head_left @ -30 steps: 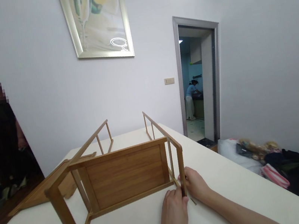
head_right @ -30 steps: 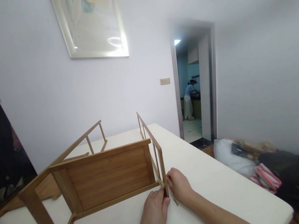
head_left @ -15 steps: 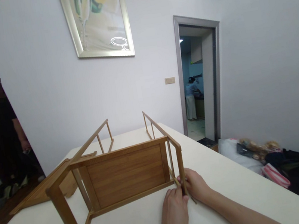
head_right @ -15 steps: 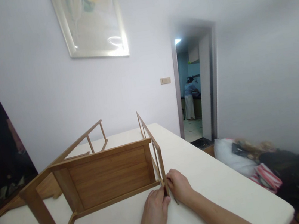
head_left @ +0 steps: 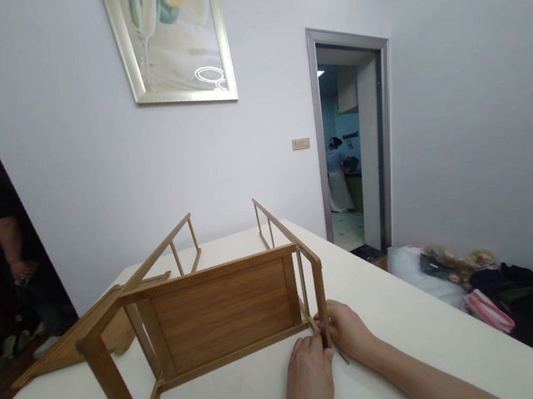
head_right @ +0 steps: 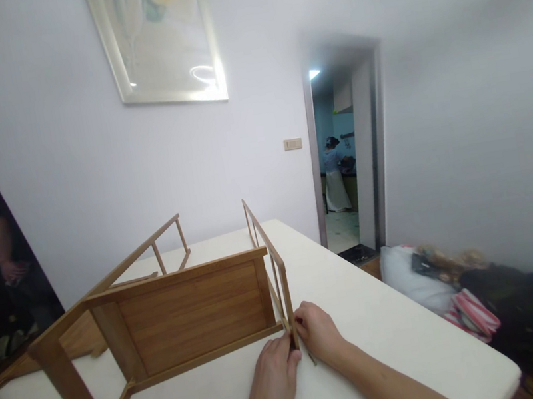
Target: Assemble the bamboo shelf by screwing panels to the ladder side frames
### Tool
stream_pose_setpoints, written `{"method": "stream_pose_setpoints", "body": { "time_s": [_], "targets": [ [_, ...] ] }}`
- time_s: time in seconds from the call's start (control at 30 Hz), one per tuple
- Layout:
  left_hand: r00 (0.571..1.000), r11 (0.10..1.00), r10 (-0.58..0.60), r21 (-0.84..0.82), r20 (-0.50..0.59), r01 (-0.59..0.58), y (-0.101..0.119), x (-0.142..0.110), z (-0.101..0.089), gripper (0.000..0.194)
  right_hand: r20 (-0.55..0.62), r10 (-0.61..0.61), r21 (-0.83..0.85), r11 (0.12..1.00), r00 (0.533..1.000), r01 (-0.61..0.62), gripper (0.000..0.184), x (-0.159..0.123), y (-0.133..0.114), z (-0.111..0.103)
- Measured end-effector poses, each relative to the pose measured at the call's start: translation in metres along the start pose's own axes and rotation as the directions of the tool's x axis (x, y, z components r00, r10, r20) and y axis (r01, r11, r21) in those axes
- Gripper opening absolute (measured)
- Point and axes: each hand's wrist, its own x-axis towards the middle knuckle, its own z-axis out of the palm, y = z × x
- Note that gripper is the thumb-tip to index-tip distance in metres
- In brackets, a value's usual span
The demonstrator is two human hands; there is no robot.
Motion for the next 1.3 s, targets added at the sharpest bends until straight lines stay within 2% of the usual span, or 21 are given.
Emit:
{"method": "stream_pose_setpoints", "body": {
  "time_s": [0.37, 1.3],
  "targets": [
    [1.000, 1.000, 0.018, 0.018, -0.023, -0.018, 0.0014, -0.0022, -0.0004, 0.040, 0.020, -0.034, 0.031, 0.999, 0.999, 0.033, 0.023, 0.0001, 0.0045, 0.0016],
    [1.000, 0.999, 0.003, 0.052, -0.006, -0.003, -0.0004, -0.0023, 0.0007, 0.036, -0.043, 0.036, 0.117, 0.993, 0.998, -0.031, 0.014, 0.0057, 0.0047, 0.0030]
  ]
}}
